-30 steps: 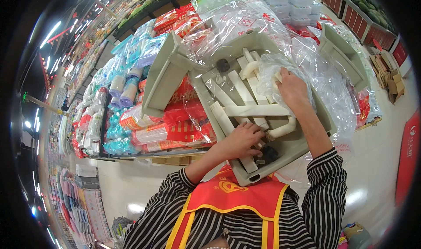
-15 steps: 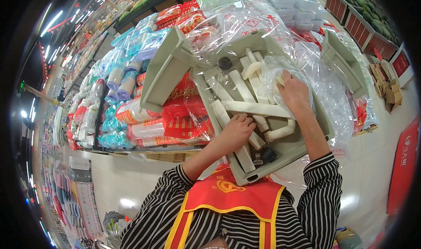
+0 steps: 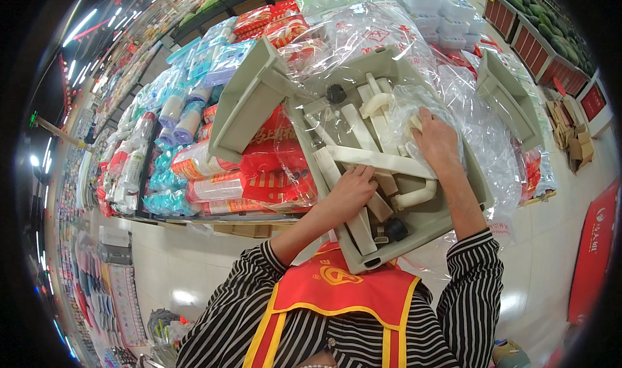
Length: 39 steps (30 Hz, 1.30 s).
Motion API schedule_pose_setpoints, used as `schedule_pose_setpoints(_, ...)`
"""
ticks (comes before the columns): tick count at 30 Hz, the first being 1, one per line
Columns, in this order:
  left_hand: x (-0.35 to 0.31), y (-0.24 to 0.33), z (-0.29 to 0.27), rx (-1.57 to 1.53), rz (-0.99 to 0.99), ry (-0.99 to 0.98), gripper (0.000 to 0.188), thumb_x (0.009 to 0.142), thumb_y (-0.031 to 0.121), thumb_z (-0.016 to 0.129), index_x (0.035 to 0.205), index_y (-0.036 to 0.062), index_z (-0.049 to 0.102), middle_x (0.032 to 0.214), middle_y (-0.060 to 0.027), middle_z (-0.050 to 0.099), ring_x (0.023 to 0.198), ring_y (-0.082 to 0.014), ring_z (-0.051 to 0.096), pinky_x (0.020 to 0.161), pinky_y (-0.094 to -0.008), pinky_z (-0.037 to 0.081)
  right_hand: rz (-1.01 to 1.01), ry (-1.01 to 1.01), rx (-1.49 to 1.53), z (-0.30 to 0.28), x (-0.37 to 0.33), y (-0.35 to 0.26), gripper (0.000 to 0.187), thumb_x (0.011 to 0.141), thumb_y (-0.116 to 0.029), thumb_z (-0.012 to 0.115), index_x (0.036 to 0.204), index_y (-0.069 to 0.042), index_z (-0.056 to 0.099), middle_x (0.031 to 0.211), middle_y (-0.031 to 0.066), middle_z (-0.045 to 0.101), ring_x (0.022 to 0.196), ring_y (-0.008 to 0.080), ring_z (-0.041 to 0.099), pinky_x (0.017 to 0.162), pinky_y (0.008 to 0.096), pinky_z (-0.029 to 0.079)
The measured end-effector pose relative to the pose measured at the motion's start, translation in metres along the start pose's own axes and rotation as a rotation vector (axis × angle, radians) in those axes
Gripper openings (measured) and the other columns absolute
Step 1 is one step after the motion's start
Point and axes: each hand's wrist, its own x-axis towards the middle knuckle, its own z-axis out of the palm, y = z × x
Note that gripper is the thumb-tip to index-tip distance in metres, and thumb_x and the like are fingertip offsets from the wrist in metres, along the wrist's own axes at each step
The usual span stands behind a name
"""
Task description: The person unpacks a beige plastic container, removes several white plastic rods and black caps, and attempts to assemble them by inserting the rods into the caps. The person handles the parts one at a time, inspecting and fitting them together.
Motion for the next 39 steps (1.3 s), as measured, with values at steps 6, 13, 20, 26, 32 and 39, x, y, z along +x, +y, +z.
schedule_pose_setpoints(6, -0.003, -0.001, 0.006, 0.015, -0.042, -0.048, 0.009, 0.072, 0.009, 0.062, 0.080, 0.0067, 0.065, 0.098, -0.0104, 0.058, 0.098, -0.0268, 0.057, 0.082, -0.0379, 0.046, -0.005, 0.001, 0.000, -0.004, -0.001, -0.003, 0.053, 0.090, -0.030, 0.061, 0.136, -0.009, 0.045, 0.112, 0.0177, 0.065, 0.098, 0.0367, 0.064, 0.084, 0.0461, 0.050)
schedule_pose_setpoints(13, -0.001, 0.000, 0.004, -0.033, -0.032, -0.155, 0.011, 0.072, 0.008, 0.062, 0.083, 0.0061, 0.065, 0.096, -0.0101, 0.061, 0.099, -0.0275, 0.057, 0.082, -0.0361, 0.051, -0.058, 0.169, 0.023, -0.001, -0.002, 0.000, 0.044, 0.089, -0.026, 0.063, 0.127, -0.008, 0.050, 0.099, 0.0163, 0.067, 0.089, 0.0352, 0.066, 0.076, 0.0468, 0.052)
schedule_pose_setpoints(20, -0.002, -0.006, -0.012, -0.134, 0.083, -0.016, 0.021, 0.071, 0.003, 0.061, 0.091, 0.0008, 0.059, 0.102, -0.0129, 0.058, 0.103, -0.0301, 0.055, 0.085, -0.0345, 0.051, -0.202, 0.374, 0.273, -0.022, -0.015, -0.020, 0.030, 0.090, -0.021, 0.064, 0.116, -0.008, 0.059, 0.080, 0.0115, 0.066, 0.068, 0.0285, 0.065, 0.062, 0.0406, 0.051)
schedule_pose_setpoints(26, -0.011, -0.007, -0.038, -0.204, 0.076, 0.149, 0.026, 0.070, 0.001, 0.059, 0.095, -0.0009, 0.057, 0.102, -0.0129, 0.055, 0.105, -0.0299, 0.052, 0.088, -0.0351, 0.049, -0.357, -0.048, 0.497, -0.035, -0.032, -0.046, 0.032, 0.086, -0.011, 0.065, 0.118, -0.009, 0.062, 0.084, 0.0126, 0.068, 0.069, 0.0262, 0.065, 0.064, 0.0357, 0.051)
schedule_pose_setpoints(32, -0.020, 0.005, -0.070, -0.393, 0.115, 0.330, 0.032, 0.072, 0.000, 0.058, 0.103, -0.0002, 0.060, 0.104, -0.0113, 0.056, 0.104, -0.0300, 0.054, 0.088, -0.0366, 0.049, -0.718, -0.175, 0.377, -0.026, -0.049, -0.074, 0.058, 0.076, -0.009, 0.068, 0.132, -0.019, 0.055, 0.097, 0.0077, 0.061, 0.080, 0.0277, 0.065, 0.066, 0.0383, 0.053)
schedule_pose_setpoints(39, -0.030, 0.010, -0.086, -0.506, 0.135, 0.460, 0.033, 0.074, -0.003, 0.063, 0.107, 0.0001, 0.062, 0.111, -0.0120, 0.059, 0.105, -0.0301, 0.059, 0.087, -0.0358, 0.051, -0.857, -0.054, 0.323, -0.017, -0.047, -0.073, 0.053, 0.073, -0.013, 0.071, 0.124, -0.020, 0.059, 0.092, 0.0038, 0.056, 0.076, 0.0258, 0.064, 0.063, 0.0370, 0.052)
